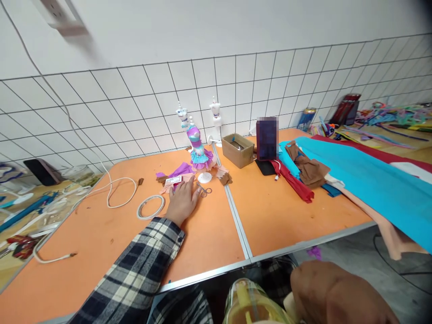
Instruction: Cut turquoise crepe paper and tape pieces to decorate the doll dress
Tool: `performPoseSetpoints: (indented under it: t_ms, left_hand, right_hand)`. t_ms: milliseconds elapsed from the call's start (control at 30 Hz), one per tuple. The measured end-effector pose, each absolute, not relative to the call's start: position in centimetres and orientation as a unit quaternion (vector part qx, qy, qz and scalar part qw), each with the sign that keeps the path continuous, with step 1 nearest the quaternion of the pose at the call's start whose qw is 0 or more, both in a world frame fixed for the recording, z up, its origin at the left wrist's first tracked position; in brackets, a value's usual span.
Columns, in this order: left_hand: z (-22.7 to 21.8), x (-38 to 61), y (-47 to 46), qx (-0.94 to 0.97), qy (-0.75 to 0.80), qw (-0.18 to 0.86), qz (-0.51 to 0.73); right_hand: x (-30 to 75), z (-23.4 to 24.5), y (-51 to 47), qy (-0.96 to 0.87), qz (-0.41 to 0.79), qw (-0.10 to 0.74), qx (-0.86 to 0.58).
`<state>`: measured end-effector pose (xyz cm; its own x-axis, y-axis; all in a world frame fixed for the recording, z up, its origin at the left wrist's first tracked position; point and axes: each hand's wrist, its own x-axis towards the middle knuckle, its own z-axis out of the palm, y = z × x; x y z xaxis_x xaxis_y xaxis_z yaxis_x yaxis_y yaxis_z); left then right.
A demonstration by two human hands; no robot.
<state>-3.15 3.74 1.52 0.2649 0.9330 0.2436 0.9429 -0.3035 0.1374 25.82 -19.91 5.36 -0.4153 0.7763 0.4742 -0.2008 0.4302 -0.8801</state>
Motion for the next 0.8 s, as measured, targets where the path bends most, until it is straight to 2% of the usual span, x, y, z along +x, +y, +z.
performPoseSetpoints:
  t_ms: [400,800]
  left_hand:
    - [2.1,-3.4,3.5,-0.780,-0.608,0.005,-0.146]
    - [1.9,-3.6,3.6,-0.779,-0.612,0.014,-0.140]
  right_hand:
    - [23.6,8.9,-18.9,-0.633,0.455,0.574,-0.249]
    - [22.6,9.9,-18.7,-0.602,0.382,0.643,-0.280]
